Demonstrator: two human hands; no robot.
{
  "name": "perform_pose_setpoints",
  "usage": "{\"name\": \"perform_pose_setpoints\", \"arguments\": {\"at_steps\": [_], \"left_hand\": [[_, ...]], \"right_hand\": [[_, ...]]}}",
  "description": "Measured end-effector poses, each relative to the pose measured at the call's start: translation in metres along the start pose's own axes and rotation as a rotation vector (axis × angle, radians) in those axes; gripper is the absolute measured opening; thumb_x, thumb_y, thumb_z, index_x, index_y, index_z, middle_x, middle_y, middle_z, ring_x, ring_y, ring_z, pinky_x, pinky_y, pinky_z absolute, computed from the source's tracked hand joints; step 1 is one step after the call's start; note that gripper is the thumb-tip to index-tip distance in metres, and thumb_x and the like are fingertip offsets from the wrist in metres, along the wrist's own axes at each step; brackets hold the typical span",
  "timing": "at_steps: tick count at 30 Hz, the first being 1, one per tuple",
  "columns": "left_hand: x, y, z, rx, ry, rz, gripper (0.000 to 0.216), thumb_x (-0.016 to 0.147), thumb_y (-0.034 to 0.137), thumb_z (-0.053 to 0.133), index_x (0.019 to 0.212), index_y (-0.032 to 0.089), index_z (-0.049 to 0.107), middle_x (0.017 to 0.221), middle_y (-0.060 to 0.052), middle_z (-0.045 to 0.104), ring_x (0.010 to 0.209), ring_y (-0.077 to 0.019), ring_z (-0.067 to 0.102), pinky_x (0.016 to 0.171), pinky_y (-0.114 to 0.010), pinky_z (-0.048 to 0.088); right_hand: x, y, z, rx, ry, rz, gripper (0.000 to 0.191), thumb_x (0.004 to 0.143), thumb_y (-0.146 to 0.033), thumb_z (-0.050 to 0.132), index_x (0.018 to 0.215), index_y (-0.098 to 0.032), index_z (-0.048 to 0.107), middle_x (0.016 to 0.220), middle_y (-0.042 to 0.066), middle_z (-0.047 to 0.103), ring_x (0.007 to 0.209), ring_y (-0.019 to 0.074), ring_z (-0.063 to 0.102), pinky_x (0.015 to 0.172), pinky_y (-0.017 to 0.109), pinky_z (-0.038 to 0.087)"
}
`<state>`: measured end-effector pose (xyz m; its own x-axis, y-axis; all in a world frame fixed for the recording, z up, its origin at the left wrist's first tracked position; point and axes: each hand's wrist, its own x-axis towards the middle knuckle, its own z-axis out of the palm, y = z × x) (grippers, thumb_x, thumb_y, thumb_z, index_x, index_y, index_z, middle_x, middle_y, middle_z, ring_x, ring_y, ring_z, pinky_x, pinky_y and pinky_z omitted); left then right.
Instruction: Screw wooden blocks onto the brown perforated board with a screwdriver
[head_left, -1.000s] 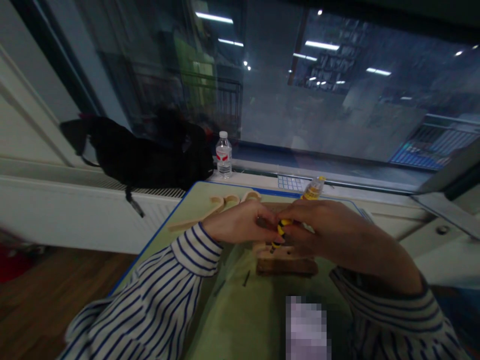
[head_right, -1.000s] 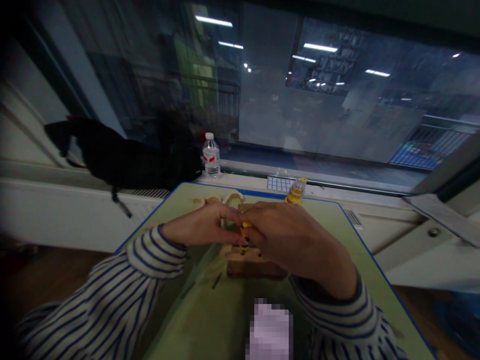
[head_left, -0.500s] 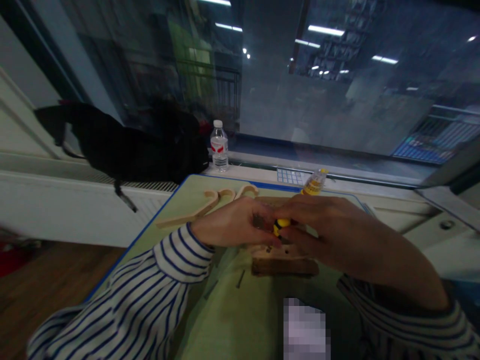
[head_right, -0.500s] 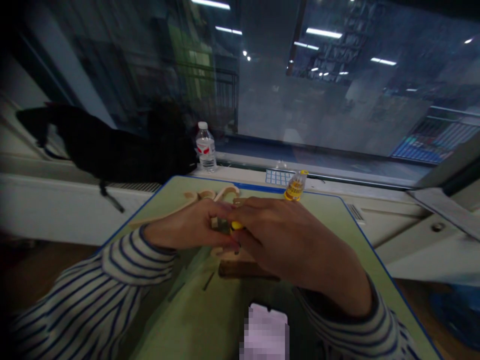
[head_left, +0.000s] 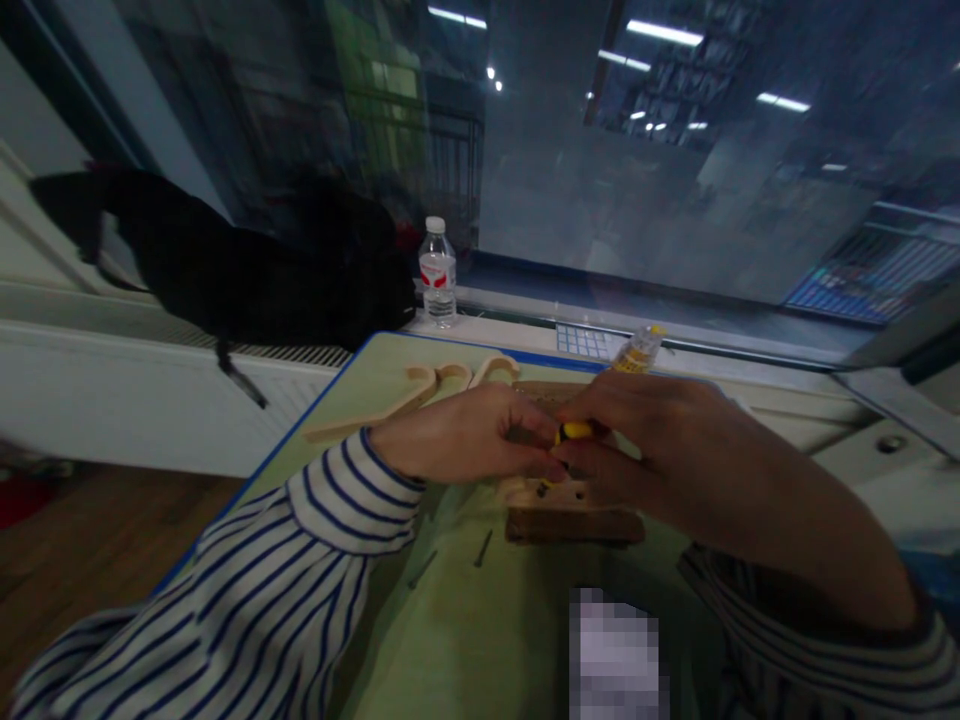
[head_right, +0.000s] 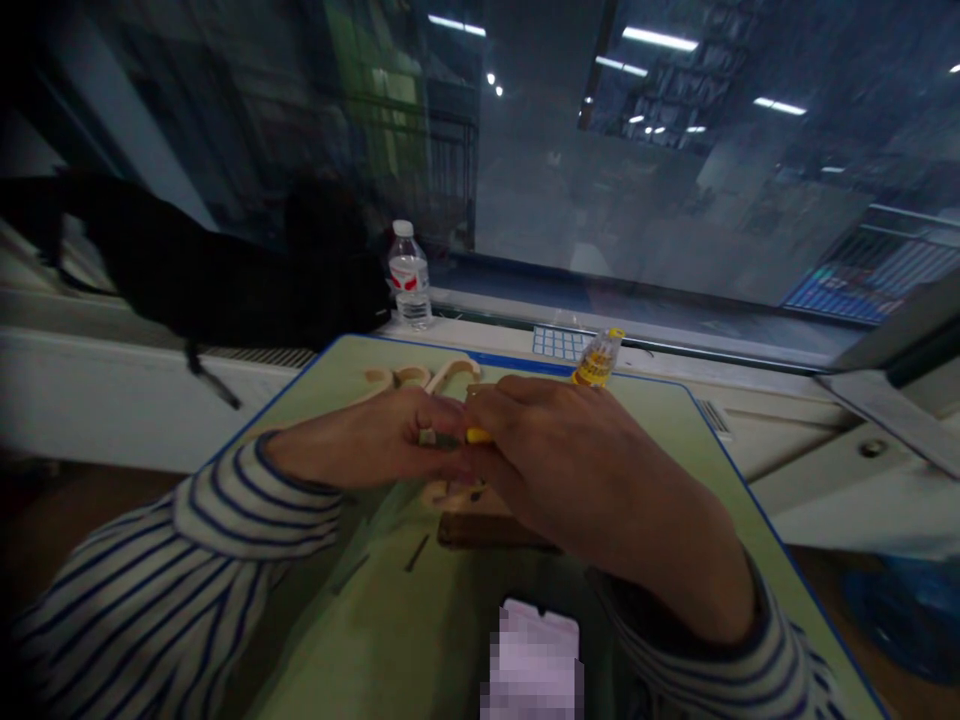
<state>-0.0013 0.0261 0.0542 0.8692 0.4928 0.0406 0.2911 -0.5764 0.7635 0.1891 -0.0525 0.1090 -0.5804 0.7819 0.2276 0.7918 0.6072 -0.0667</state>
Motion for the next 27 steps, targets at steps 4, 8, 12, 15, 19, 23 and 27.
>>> {"name": "perform_pose_setpoints", "arguments": {"at_steps": [4, 8, 12, 15, 19, 23, 27], "left_hand": [[-0.002, 0.008, 0.0, 0.142, 0.081, -0.035, 0.021, 0.078, 0.039, 0.071, 0.088, 0.021, 0.073, 0.081, 0.002, 0.07, 0.076, -0.0127, 0.062, 0.067, -0.022, 0.041], [-0.001, 0.01, 0.001, 0.231, 0.099, 0.018, 0.019, 0.079, 0.038, 0.07, 0.086, 0.02, 0.072, 0.078, 0.001, 0.069, 0.075, -0.0129, 0.062, 0.07, -0.023, 0.041], [-0.001, 0.007, 0.0, 0.223, 0.096, 0.055, 0.02, 0.081, 0.039, 0.068, 0.084, 0.019, 0.073, 0.073, 0.001, 0.068, 0.071, -0.0128, 0.06, 0.068, -0.023, 0.041], [-0.002, 0.006, -0.002, 0.211, 0.071, 0.028, 0.021, 0.081, 0.04, 0.067, 0.085, 0.02, 0.074, 0.068, 0.001, 0.066, 0.067, -0.0122, 0.058, 0.066, -0.022, 0.04], [-0.001, 0.003, -0.004, 0.15, 0.02, 0.021, 0.02, 0.082, 0.038, 0.066, 0.087, 0.02, 0.074, 0.07, 0.002, 0.066, 0.067, -0.0116, 0.057, 0.066, -0.022, 0.04], [0.0, -0.004, -0.002, 0.047, -0.023, 0.046, 0.021, 0.086, 0.036, 0.061, 0.089, 0.019, 0.073, 0.079, 0.002, 0.067, 0.074, -0.012, 0.059, 0.068, -0.021, 0.04], [0.002, -0.007, 0.0, 0.001, -0.056, 0.067, 0.022, 0.089, 0.035, 0.057, 0.092, 0.019, 0.072, 0.083, 0.002, 0.068, 0.077, -0.0118, 0.059, 0.069, -0.02, 0.04]], "right_hand": [[-0.001, 0.001, 0.0, 0.009, -0.015, 0.007, 0.016, 0.093, -0.032, 0.054, 0.095, -0.021, 0.066, 0.087, 0.0, 0.069, 0.076, 0.0172, 0.062, 0.065, 0.03, 0.042], [0.0, 0.001, -0.001, 0.011, 0.004, -0.004, 0.016, 0.092, -0.03, 0.054, 0.097, -0.021, 0.067, 0.088, 0.001, 0.07, 0.078, 0.0173, 0.063, 0.067, 0.03, 0.043], [0.001, 0.0, -0.003, 0.072, 0.019, -0.111, 0.023, 0.095, -0.032, 0.051, 0.11, -0.022, 0.065, 0.103, 0.001, 0.072, 0.09, 0.0158, 0.065, 0.077, 0.028, 0.045], [0.0, -0.001, -0.004, 0.08, -0.001, -0.127, 0.022, 0.095, -0.029, 0.05, 0.109, -0.021, 0.065, 0.105, 0.002, 0.072, 0.093, 0.0157, 0.065, 0.079, 0.028, 0.045], [0.001, -0.003, -0.002, 0.034, -0.039, -0.056, 0.017, 0.093, -0.026, 0.053, 0.098, -0.019, 0.067, 0.094, 0.002, 0.071, 0.084, 0.0173, 0.065, 0.071, 0.029, 0.044], [0.002, -0.002, 0.0, -0.009, -0.019, -0.003, 0.017, 0.092, -0.029, 0.055, 0.099, -0.019, 0.066, 0.091, 0.002, 0.069, 0.082, 0.0193, 0.064, 0.07, 0.032, 0.043], [0.001, -0.003, 0.0, -0.039, -0.011, 0.032, 0.015, 0.092, -0.031, 0.054, 0.095, -0.019, 0.063, 0.087, 0.002, 0.067, 0.078, 0.0195, 0.062, 0.066, 0.032, 0.041]]}}
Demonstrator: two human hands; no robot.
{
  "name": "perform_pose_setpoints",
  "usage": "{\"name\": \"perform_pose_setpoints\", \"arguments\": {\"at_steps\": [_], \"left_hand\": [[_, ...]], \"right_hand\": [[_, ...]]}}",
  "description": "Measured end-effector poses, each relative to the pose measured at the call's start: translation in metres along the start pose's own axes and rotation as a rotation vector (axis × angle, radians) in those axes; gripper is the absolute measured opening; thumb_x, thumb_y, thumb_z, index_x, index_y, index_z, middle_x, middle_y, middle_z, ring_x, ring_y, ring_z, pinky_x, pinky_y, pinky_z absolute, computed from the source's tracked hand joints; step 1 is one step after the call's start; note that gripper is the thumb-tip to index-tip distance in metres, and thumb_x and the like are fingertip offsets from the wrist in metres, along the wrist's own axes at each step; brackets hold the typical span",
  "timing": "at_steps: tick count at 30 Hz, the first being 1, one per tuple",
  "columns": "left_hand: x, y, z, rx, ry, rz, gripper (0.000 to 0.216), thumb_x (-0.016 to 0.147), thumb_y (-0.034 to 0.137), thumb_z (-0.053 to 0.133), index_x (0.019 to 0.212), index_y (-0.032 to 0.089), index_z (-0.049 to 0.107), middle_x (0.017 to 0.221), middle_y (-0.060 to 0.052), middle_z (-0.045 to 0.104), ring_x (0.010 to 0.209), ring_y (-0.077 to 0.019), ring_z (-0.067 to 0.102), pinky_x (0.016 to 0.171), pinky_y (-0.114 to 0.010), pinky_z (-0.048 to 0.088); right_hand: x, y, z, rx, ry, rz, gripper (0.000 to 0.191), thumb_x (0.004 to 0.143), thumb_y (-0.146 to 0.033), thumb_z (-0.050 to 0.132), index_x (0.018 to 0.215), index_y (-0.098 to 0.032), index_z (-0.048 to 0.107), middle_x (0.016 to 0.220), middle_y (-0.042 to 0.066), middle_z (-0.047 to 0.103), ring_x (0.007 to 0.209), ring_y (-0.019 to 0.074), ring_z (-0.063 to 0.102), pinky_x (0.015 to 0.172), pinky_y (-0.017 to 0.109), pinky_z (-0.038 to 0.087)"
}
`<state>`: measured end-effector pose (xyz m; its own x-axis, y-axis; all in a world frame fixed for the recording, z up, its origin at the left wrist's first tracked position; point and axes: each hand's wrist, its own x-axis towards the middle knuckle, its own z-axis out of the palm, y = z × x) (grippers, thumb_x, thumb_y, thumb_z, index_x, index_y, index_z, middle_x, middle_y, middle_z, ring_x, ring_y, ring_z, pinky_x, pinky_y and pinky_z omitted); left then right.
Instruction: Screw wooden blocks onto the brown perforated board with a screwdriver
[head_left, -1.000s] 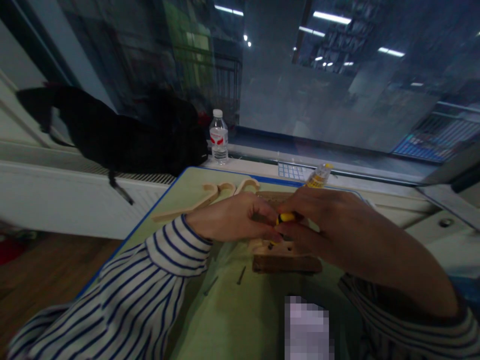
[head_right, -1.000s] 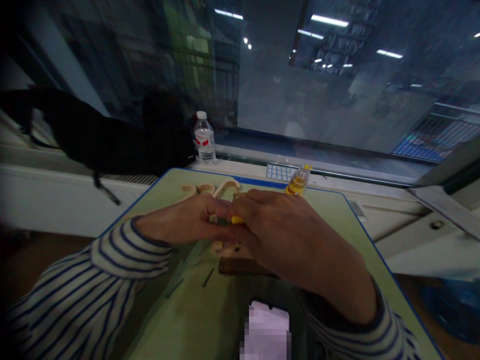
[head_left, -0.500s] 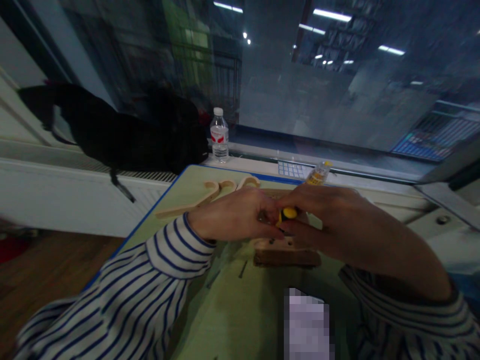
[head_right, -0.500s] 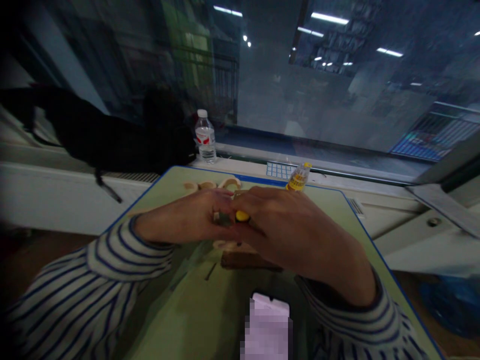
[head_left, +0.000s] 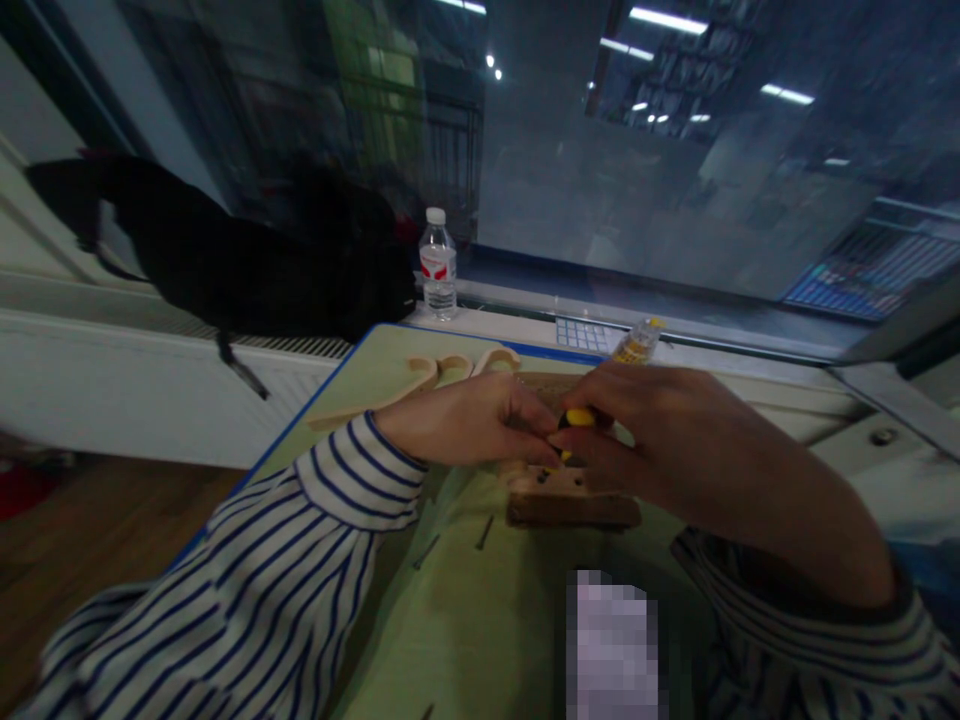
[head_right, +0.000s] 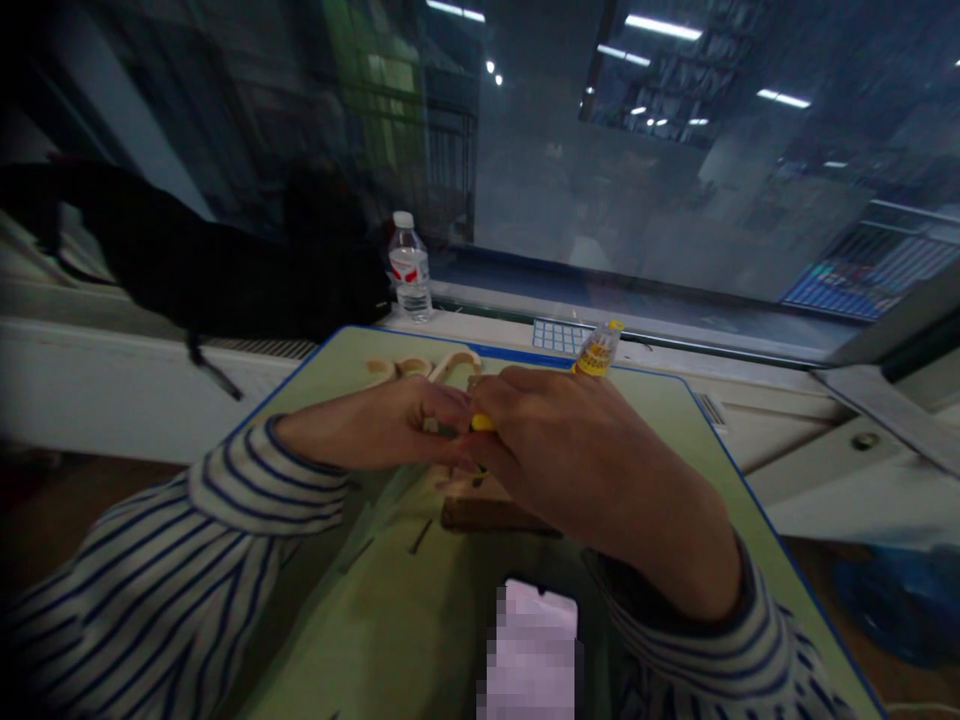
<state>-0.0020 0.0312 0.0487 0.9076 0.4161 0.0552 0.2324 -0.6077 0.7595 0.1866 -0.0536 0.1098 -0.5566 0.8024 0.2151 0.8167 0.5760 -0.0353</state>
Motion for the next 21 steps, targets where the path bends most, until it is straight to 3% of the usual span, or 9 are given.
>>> {"name": "perform_pose_setpoints", "arguments": {"at_steps": [9, 16, 21], "left_hand": [[0.0019, 0.0083, 0.0034, 0.108, 0.11, -0.005, 0.019, 0.079, 0.035, 0.07, 0.083, 0.017, 0.071, 0.084, -0.001, 0.069, 0.077, -0.0134, 0.061, 0.071, -0.023, 0.042], [0.0018, 0.0027, 0.0033, 0.062, 0.095, -0.009, 0.015, 0.081, 0.032, 0.067, 0.084, 0.018, 0.073, 0.08, 0.0, 0.07, 0.074, -0.0129, 0.061, 0.074, -0.023, 0.043], [0.0014, 0.0001, 0.0013, 0.023, 0.061, -0.016, 0.017, 0.08, 0.033, 0.067, 0.086, 0.019, 0.075, 0.072, 0.0, 0.069, 0.069, -0.0129, 0.06, 0.07, -0.023, 0.043]], "right_hand": [[-0.0008, 0.0046, 0.0033, -0.003, 0.027, -0.029, 0.016, 0.091, -0.031, 0.054, 0.097, -0.02, 0.063, 0.085, 0.003, 0.068, 0.076, 0.0187, 0.062, 0.065, 0.031, 0.04], [-0.0009, 0.0005, -0.0034, 0.111, -0.01, -0.08, 0.025, 0.095, -0.029, 0.049, 0.116, -0.023, 0.062, 0.106, 0.003, 0.069, 0.096, 0.0187, 0.063, 0.082, 0.032, 0.045], [0.0003, -0.0006, -0.0024, 0.096, -0.039, -0.074, 0.018, 0.094, -0.02, 0.048, 0.099, -0.019, 0.066, 0.1, 0.004, 0.069, 0.092, 0.0182, 0.063, 0.082, 0.032, 0.045]]}}
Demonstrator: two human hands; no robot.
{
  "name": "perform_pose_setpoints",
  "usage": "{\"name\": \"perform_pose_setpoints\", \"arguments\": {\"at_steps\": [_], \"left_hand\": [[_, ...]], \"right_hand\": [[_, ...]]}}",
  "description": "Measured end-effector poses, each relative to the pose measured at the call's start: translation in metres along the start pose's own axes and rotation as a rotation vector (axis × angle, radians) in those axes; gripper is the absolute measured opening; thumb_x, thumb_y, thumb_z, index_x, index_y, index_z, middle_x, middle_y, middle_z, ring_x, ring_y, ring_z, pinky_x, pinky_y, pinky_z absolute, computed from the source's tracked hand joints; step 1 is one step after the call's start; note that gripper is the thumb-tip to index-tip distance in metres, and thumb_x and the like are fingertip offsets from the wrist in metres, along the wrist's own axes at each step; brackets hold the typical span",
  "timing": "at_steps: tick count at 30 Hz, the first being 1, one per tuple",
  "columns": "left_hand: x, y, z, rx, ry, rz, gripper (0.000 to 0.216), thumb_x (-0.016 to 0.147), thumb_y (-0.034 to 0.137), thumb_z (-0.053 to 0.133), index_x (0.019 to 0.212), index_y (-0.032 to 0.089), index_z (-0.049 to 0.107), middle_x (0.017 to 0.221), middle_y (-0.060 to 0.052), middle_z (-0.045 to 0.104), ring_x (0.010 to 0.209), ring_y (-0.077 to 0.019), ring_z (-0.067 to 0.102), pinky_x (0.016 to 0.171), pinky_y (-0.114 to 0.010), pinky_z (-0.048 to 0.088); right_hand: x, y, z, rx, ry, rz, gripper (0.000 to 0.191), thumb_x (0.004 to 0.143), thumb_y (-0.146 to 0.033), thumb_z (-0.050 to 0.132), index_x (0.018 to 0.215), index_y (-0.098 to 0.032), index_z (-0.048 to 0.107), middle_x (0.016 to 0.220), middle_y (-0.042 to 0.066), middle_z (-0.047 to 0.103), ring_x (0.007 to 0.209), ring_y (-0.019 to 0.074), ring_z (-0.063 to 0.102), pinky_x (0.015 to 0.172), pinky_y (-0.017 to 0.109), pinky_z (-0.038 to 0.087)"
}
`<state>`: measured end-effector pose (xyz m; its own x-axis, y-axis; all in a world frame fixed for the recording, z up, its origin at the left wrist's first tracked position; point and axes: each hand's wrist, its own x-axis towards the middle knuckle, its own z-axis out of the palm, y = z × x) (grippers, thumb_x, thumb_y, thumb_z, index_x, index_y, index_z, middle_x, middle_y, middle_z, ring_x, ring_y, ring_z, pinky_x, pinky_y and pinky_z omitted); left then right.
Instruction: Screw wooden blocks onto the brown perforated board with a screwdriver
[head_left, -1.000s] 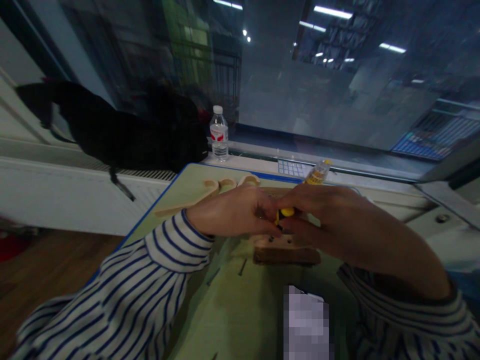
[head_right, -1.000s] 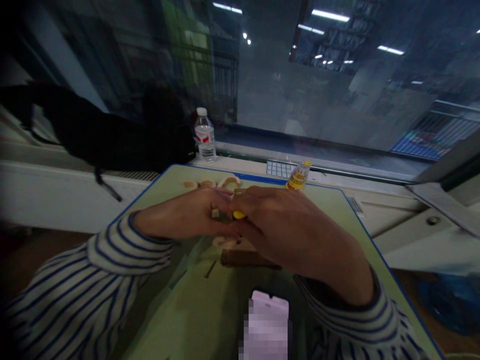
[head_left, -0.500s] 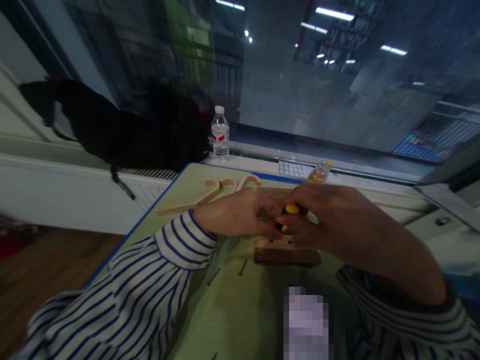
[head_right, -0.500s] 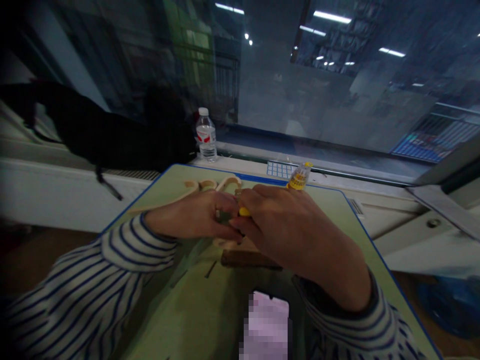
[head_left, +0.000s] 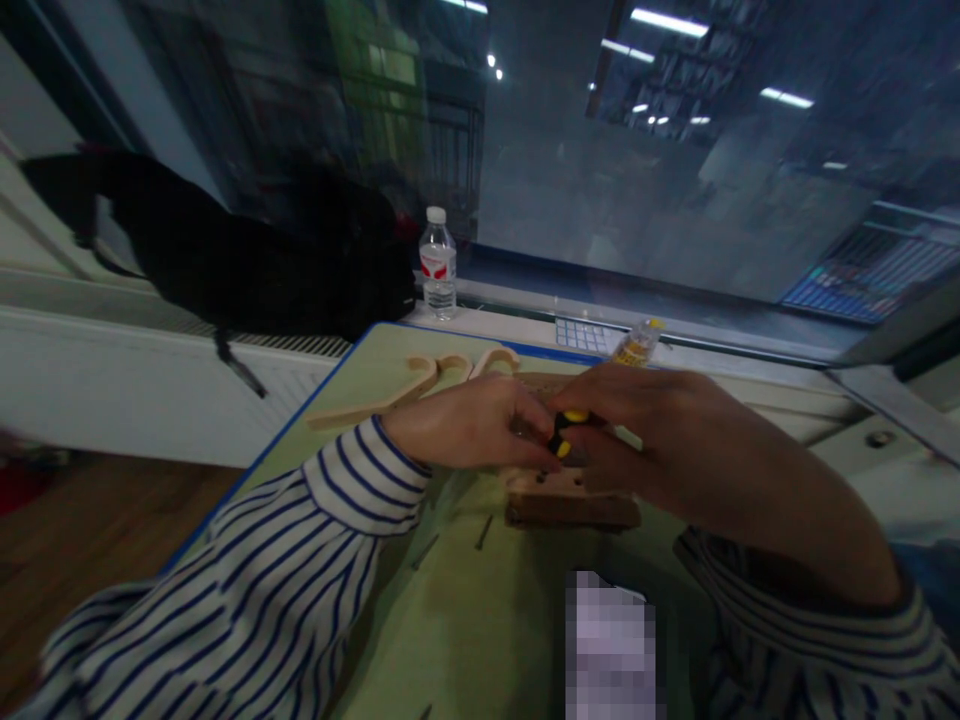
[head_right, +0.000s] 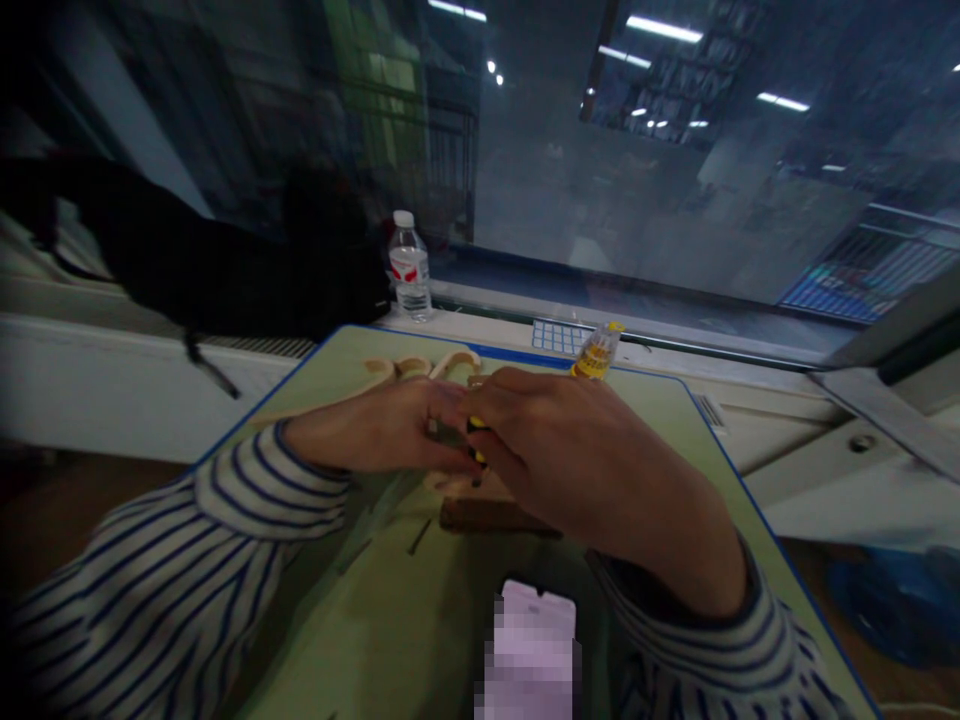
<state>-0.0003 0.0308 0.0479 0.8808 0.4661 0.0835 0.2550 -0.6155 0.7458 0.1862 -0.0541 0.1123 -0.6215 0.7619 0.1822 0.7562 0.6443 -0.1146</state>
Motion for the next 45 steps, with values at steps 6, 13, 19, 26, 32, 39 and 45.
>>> {"name": "perform_pose_setpoints", "arguments": {"at_steps": [6, 13, 19, 26, 32, 39, 45], "left_hand": [[-0.0004, 0.0015, 0.0009, -0.007, -0.081, 0.026, 0.021, 0.086, 0.026, 0.057, 0.096, 0.016, 0.073, 0.083, -0.002, 0.07, 0.073, -0.0123, 0.059, 0.068, -0.022, 0.042], [0.0005, 0.0034, 0.0019, -0.027, -0.114, 0.046, 0.02, 0.083, 0.021, 0.057, 0.094, 0.016, 0.072, 0.086, -0.002, 0.07, 0.075, -0.0125, 0.06, 0.066, -0.021, 0.042], [0.0014, 0.007, 0.0019, 0.102, -0.035, -0.013, 0.017, 0.081, 0.03, 0.064, 0.09, 0.019, 0.074, 0.072, 0.001, 0.068, 0.069, -0.0122, 0.058, 0.068, -0.022, 0.041], [0.0004, 0.0071, -0.0001, 0.106, -0.037, -0.029, 0.017, 0.082, 0.033, 0.064, 0.081, 0.018, 0.072, 0.064, 0.003, 0.063, 0.063, -0.0116, 0.055, 0.064, -0.022, 0.038], [-0.0003, 0.0088, 0.0001, 0.044, -0.065, 0.007, 0.013, 0.082, 0.026, 0.06, 0.086, 0.017, 0.07, 0.072, 0.002, 0.065, 0.066, -0.0115, 0.055, 0.063, -0.022, 0.038], [-0.0008, 0.0081, 0.0028, 0.078, -0.114, 0.02, 0.016, 0.083, 0.023, 0.055, 0.085, 0.014, 0.069, 0.079, -0.001, 0.065, 0.069, -0.0113, 0.056, 0.063, -0.022, 0.039], [0.0005, 0.0094, 0.0036, 0.069, -0.115, 0.025, 0.017, 0.084, 0.023, 0.055, 0.082, 0.014, 0.069, 0.075, 0.0, 0.064, 0.068, -0.0112, 0.055, 0.064, -0.022, 0.039]], "right_hand": [[-0.0009, 0.0026, 0.0047, -0.063, 0.058, 0.001, 0.016, 0.094, -0.025, 0.05, 0.093, -0.018, 0.064, 0.086, 0.003, 0.064, 0.079, 0.0168, 0.059, 0.067, 0.03, 0.04], [-0.0024, -0.0004, 0.004, -0.063, 0.049, 0.023, 0.014, 0.092, -0.03, 0.055, 0.091, -0.018, 0.063, 0.083, 0.001, 0.063, 0.074, 0.0159, 0.057, 0.065, 0.03, 0.037], [0.0, 0.0022, 0.0071, -0.058, 0.062, 0.027, 0.015, 0.093, -0.029, 0.054, 0.094, -0.018, 0.064, 0.085, 0.002, 0.063, 0.075, 0.0166, 0.057, 0.065, 0.03, 0.038], [0.0023, 0.0024, 0.0056, 0.015, 0.026, -0.053, 0.02, 0.095, -0.023, 0.047, 0.106, -0.021, 0.064, 0.098, 0.003, 0.068, 0.087, 0.0171, 0.061, 0.074, 0.03, 0.041], [0.002, -0.0008, 0.006, -0.019, 0.027, -0.033, 0.019, 0.094, -0.024, 0.048, 0.103, -0.022, 0.065, 0.093, 0.002, 0.07, 0.082, 0.0172, 0.063, 0.069, 0.029, 0.04], [0.0012, -0.0036, 0.0062, -0.021, 0.038, 0.004, 0.018, 0.094, -0.028, 0.05, 0.103, -0.022, 0.064, 0.096, 0.001, 0.069, 0.083, 0.0177, 0.063, 0.068, 0.03, 0.039], [0.0007, 0.0012, 0.0065, -0.045, 0.038, 0.023, 0.015, 0.092, -0.03, 0.053, 0.093, -0.02, 0.063, 0.085, 0.001, 0.065, 0.075, 0.0169, 0.059, 0.064, 0.03, 0.037]]}}
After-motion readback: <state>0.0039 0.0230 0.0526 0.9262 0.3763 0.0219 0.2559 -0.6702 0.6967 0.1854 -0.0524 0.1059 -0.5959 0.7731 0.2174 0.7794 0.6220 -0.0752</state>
